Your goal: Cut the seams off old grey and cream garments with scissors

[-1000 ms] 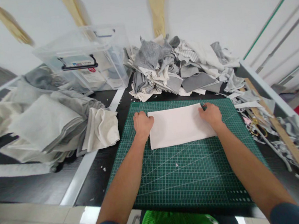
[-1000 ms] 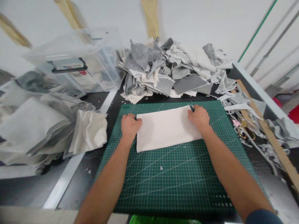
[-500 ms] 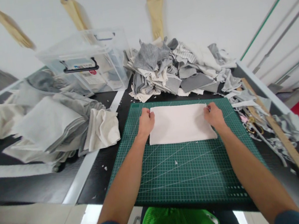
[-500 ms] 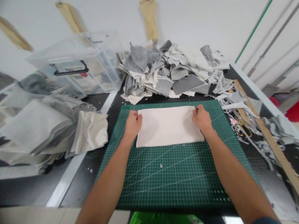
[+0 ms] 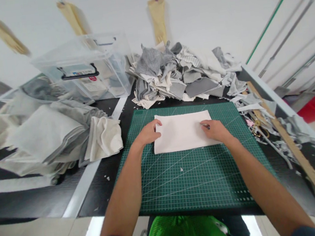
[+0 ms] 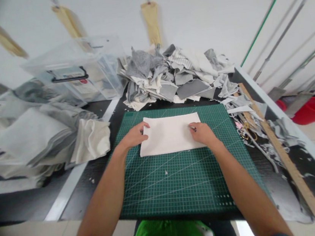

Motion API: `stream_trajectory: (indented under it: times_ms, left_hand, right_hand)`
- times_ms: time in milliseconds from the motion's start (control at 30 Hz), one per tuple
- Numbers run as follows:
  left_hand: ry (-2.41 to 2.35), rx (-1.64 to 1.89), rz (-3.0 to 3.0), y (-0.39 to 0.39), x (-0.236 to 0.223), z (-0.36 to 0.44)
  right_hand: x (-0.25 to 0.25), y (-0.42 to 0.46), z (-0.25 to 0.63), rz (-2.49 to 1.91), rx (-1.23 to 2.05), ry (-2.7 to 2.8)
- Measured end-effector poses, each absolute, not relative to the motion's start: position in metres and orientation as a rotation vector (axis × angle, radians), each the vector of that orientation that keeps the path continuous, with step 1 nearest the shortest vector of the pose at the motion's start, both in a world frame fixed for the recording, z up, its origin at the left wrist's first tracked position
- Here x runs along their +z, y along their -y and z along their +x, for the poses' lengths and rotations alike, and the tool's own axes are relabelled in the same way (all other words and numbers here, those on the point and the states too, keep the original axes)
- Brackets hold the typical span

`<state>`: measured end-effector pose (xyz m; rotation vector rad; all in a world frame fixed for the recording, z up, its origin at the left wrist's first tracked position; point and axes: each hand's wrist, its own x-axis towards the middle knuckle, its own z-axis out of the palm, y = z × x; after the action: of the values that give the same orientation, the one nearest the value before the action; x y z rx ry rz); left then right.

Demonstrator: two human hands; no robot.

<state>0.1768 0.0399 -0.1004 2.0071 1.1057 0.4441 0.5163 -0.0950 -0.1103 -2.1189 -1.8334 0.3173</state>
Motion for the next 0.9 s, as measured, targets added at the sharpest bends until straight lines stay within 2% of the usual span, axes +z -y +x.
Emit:
stream_trajectory:
  times_ms: [133,200,300,433,533,667,900]
  left_hand:
    - [-1.018,0.684,1.619,-0.039,-0.097,0.178]
    - [-0.976,0.801,1.422,-0.038,-0.091,0.178]
    - [-0.908,0.890,1.287,-0.036,-0.078,0.179]
    - [-0.898,0.944,1.306,-0.024,-0.062,0.194]
    - [-0.967,0.945,1.429,-0.009,-0.058,0.223]
    - [-1.028,0.840,1.583,0.011,-0.067,0.278]
    - [-1.071,0.758,1.840,0.038,-0.094,0.356]
  right_hand:
    - [-0.101,0.100,0.493,-2.065,0.494,1.678]
    - [-0.096,0.106,0.476,-1.909,0.761,1.479]
    - [-0.094,0.116,0.443,-1.483,1.344,1.218]
    - [-0.096,0.122,0.413,-1.211,1.643,0.948]
    - [-0.092,0.121,0.423,-1.189,1.572,0.741]
    - [-0.084,0.117,0.462,-1.294,1.272,0.559]
    - [-0.104,0.117,0.495,-1.282,1.219,0.405]
